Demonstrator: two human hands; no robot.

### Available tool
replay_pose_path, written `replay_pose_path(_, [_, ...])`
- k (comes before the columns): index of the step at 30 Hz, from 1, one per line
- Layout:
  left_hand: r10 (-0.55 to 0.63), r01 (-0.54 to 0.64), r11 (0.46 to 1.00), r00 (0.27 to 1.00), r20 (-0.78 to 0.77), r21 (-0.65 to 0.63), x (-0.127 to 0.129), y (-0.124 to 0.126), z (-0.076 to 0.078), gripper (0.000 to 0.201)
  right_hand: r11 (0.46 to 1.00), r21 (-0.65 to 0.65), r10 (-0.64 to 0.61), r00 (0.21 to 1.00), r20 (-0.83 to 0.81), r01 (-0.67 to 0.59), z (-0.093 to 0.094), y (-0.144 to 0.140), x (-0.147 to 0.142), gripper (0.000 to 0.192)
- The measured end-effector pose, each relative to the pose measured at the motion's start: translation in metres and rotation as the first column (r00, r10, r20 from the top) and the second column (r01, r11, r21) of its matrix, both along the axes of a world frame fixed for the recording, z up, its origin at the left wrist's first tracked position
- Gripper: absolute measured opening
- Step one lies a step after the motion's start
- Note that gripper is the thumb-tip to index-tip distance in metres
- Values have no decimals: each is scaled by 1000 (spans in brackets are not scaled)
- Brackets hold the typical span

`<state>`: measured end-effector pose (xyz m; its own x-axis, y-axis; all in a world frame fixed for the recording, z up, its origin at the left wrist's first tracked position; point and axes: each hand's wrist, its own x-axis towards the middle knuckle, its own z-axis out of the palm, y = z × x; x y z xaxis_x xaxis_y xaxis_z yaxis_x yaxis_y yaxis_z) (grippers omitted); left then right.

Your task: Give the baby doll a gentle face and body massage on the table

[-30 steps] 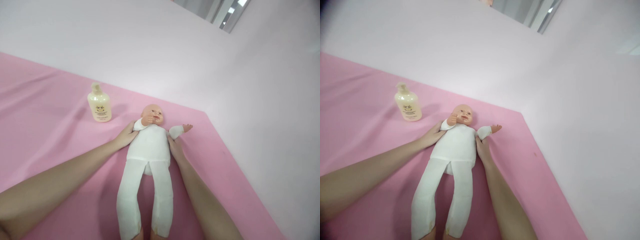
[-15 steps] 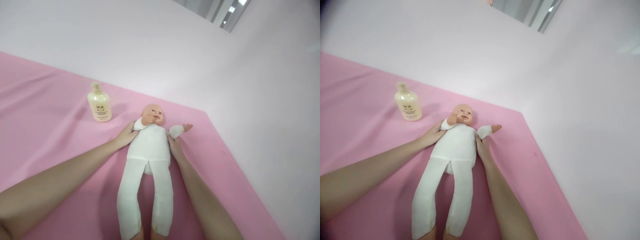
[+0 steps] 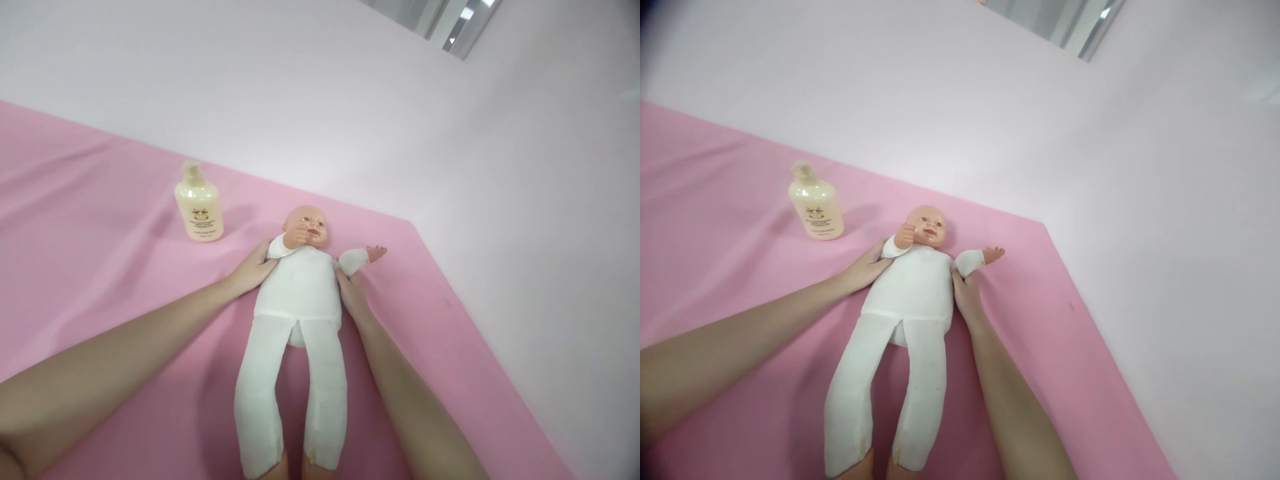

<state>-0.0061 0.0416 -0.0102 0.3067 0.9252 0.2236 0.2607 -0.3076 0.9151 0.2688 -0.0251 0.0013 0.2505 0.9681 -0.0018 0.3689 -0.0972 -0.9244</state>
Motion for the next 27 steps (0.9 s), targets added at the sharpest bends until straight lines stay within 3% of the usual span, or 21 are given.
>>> replay_pose_path(12, [-17,17,1000,999,42,-4,1,-2,3,55,1000,-27,7,1000,-24,-8,12,-6,-3,70])
replay_pose_path(27, [-17,17,1000,1000,25,11,0,-1,1,56,1000,3,21,1000,-8,-21,9,-4,-1,69])
